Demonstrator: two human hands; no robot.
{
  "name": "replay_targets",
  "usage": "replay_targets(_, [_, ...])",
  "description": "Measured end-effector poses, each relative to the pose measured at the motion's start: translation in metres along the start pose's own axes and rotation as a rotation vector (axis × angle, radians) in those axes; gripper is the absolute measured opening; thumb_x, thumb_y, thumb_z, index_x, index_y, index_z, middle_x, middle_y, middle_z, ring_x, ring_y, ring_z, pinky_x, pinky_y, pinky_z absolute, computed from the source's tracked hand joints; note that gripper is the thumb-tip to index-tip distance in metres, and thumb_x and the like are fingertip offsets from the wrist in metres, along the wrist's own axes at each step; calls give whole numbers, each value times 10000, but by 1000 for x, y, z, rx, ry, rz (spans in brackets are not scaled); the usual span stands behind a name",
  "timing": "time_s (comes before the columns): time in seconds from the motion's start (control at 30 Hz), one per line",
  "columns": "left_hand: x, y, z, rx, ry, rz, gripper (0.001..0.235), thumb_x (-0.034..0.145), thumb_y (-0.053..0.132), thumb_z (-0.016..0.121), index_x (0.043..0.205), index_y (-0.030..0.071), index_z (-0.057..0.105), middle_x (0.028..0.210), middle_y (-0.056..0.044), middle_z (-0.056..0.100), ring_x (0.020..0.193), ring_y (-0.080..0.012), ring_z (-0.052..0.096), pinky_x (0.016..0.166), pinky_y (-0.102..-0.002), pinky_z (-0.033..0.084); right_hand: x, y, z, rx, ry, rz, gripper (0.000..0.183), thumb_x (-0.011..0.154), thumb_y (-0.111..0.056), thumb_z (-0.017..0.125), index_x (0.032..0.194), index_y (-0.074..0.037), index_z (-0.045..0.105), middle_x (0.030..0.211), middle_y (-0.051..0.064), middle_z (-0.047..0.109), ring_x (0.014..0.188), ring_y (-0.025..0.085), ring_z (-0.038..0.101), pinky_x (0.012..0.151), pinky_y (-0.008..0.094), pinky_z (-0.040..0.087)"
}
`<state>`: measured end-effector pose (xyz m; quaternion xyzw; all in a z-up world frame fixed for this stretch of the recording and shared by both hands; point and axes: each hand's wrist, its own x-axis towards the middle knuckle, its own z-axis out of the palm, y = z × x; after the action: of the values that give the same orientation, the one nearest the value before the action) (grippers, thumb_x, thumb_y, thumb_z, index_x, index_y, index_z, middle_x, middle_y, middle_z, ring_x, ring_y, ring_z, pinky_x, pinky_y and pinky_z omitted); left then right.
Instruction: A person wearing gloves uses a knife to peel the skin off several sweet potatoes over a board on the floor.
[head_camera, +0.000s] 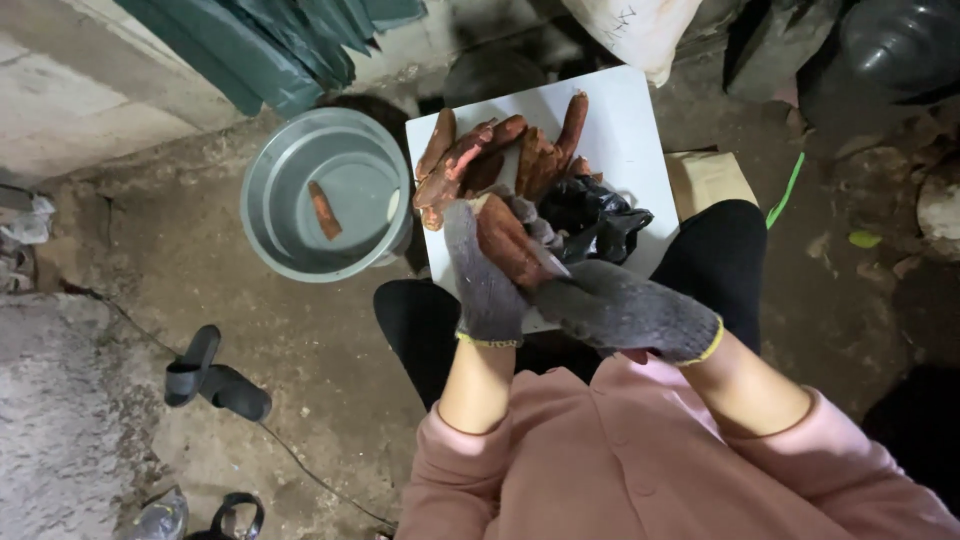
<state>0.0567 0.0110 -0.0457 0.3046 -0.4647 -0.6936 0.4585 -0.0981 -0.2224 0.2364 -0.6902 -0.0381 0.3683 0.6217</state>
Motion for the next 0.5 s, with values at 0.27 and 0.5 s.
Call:
replay_targets(0.27, [25,95,50,-326,494,519,285,1070,250,468,1105,13,622,1065,-95,666,1063,-231,673,1061,-377,483,-4,-1,-3,122,340,-163,226,893,-75,683,1102,-16,746,690,195,699,418,210,639,294,268,467])
replay_targets(0.5, [70,224,125,-610,907,972,336,1048,361,467,929,87,620,852,-50,657,888,-260,708,1006,-445,472,3,-13,-8,-259,342,-649,362,828,-198,807,1160,-72,740,1001,161,758,967,368,737,847,429,569])
